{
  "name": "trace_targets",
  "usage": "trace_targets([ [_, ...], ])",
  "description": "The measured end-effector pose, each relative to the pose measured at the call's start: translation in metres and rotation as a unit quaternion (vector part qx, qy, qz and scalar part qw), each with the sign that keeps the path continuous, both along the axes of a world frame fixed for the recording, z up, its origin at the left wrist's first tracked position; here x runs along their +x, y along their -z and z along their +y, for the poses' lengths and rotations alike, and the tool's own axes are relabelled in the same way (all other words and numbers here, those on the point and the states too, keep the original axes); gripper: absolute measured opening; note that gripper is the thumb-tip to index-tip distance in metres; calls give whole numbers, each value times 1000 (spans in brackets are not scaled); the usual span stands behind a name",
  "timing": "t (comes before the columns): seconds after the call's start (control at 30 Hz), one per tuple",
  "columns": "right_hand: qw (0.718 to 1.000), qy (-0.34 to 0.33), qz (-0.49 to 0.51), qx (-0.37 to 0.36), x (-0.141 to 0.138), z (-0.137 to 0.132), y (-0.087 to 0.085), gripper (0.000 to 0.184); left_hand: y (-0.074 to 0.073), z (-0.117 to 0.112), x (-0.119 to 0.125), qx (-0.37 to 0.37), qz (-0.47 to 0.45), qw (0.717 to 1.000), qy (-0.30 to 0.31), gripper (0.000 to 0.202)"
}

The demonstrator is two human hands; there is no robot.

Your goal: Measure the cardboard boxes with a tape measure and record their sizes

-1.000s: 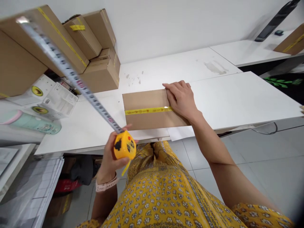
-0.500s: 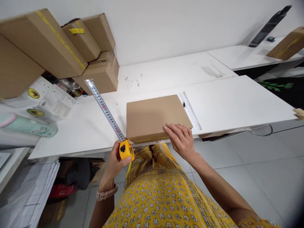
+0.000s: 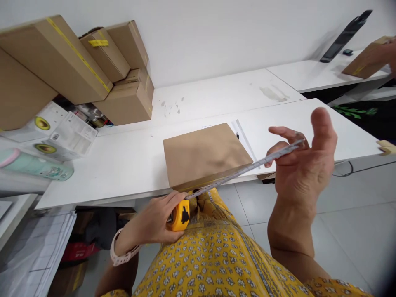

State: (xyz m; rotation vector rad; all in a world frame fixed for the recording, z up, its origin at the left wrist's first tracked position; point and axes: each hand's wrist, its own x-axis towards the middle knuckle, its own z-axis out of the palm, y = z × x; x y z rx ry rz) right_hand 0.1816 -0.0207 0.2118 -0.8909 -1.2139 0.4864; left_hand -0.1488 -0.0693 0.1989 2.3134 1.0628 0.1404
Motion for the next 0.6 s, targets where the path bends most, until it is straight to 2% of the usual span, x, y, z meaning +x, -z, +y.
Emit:
trace_targets([
  [0.13, 995, 34, 78, 50, -1, -7, -4, 19, -4, 4, 4, -7, 29, 999, 18, 73],
  [0.27, 994, 34, 84, 61, 2, -12, 2, 14, -8, 3, 6, -9, 17, 1000, -4, 82],
  [0.33, 997, 21, 44, 52, 2, -12, 10, 13, -9, 2, 8, -9, -3, 1000, -29, 93],
  [0.43, 997, -46, -53, 31, -9, -12, 24, 14, -9, 2, 13, 13, -50, 997, -49, 102],
  [0.5, 988, -90, -120, 29, -24, -12, 33, 16, -9, 2, 18, 38, -94, 994, -52, 104],
  [0.6, 968, -119, -216, 50, -46, -14, 40, 22, -6, 3, 26, 79, -153, 983, -63, 101],
])
